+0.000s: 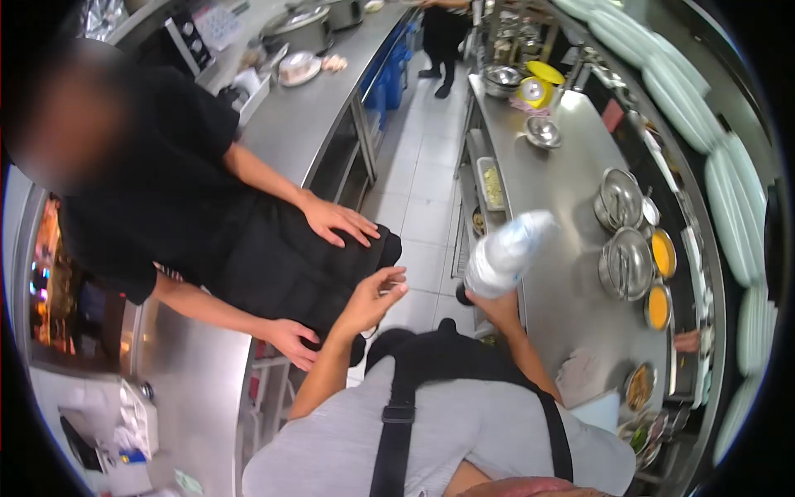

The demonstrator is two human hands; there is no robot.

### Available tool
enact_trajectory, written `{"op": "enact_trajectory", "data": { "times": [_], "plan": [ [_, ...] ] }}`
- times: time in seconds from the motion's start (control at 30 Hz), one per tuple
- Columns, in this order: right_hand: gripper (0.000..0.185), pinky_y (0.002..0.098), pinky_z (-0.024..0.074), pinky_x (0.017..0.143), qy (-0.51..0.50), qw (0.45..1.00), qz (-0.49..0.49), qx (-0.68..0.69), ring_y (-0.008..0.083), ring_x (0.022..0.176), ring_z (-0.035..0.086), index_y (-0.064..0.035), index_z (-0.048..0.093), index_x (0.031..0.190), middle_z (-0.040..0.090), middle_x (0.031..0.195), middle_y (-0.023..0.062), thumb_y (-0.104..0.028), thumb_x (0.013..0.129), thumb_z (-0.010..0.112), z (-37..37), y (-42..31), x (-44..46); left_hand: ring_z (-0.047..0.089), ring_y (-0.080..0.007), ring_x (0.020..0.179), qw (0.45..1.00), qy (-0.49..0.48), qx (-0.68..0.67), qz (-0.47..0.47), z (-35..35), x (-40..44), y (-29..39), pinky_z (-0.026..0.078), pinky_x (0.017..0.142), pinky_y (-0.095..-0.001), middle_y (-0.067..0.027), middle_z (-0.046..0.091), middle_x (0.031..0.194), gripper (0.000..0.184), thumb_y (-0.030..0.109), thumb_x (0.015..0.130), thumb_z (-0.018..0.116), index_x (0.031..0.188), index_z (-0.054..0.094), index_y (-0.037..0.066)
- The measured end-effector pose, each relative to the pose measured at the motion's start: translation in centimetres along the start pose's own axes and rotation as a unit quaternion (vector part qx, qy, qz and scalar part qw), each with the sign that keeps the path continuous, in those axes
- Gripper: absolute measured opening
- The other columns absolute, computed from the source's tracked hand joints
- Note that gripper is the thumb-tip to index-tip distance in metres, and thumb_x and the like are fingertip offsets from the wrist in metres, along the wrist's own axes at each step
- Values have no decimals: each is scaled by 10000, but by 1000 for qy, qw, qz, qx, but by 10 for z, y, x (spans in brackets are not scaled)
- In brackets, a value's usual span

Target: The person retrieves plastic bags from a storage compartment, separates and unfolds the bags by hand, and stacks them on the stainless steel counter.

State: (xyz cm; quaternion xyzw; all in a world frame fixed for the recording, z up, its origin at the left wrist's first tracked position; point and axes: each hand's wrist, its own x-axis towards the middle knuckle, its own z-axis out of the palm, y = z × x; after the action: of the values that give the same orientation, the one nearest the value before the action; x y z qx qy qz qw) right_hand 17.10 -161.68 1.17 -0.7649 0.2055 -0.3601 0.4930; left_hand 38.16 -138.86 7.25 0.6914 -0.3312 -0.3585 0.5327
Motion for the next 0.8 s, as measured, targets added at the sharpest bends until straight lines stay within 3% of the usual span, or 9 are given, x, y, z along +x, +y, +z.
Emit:
{"op": "enact_trajectory", "data": {
  "times": [0.07, 0.13, 0.27, 0.4, 0.5, 0.6, 0.8],
  "plan": [
    [587, 380, 500, 1024, -19, 998, 47, -27, 238, 1157, 668, 6, 679, 1227, 712, 1236, 131, -182, 725, 918, 7, 13, 58, 622, -206, 1184, 999, 35, -31, 2, -2, 12, -4, 476, 1028, -341, -153, 683, 1256, 439, 199, 1002, 679, 1376, 587, -11],
    [625, 381, 483, 1045, -85, 990, 106, 30, 242, 1180, 653, 5, 658, 1258, 696, 1268, 136, -183, 722, 920, 19, 37, 117, 617, -205, 1201, 992, 94, -71, -42, -1, 21, 9, 478, 1034, -342, -160, 676, 1267, 437, 187, 1009, 669, 1382, 576, -19],
    [657, 370, 490, 1030, -110, 991, 58, 54, 239, 1164, 656, 10, 630, 1290, 696, 1259, 134, -169, 727, 919, 62, 95, 220, 618, -204, 1213, 973, 164, -136, -82, -15, 60, 13, 481, 1042, -343, -162, 666, 1288, 452, 178, 1003, 676, 1396, 565, -15],
    [657, 368, 486, 1021, -167, 982, 79, 37, 251, 1154, 647, 25, 609, 1292, 681, 1252, 140, -173, 743, 910, 101, 134, 291, 634, -205, 1187, 968, 192, -155, -48, -36, 120, 3, 512, 1026, -336, -173, 654, 1290, 458, 157, 997, 684, 1392, 560, -39],
    [659, 360, 493, 989, -203, 979, 31, 12, 239, 1118, 639, 51, 578, 1294, 672, 1225, 135, -177, 767, 901, 129, 161, 337, 638, -241, 1196, 960, 248, -131, -21, -54, 163, -6, 518, 1005, -361, -164, 652, 1309, 462, 169, 975, 703, 1374, 578, -29],
    [656, 358, 499, 976, -222, 970, 93, 47, 233, 1112, 642, 52, 579, 1289, 676, 1211, 132, -173, 764, 902, 154, 195, 369, 647, -269, 1176, 950, 297, -92, -28, -74, 191, -5, 520, 990, -385, -165, 640, 1318, 464, 184, 958, 716, 1367, 593, 2],
    [689, 373, 527, 943, -251, 956, 149, -11, 250, 1063, 684, 52, 630, 1232, 716, 1171, 150, -218, 682, 945, 207, 252, 434, 625, -310, 1206, 926, 364, 28, -102, -110, 241, -7, 517, 972, -403, -179, 620, 1330, 459, 211, 945, 724, 1355, 607, 42]
  ]
}}
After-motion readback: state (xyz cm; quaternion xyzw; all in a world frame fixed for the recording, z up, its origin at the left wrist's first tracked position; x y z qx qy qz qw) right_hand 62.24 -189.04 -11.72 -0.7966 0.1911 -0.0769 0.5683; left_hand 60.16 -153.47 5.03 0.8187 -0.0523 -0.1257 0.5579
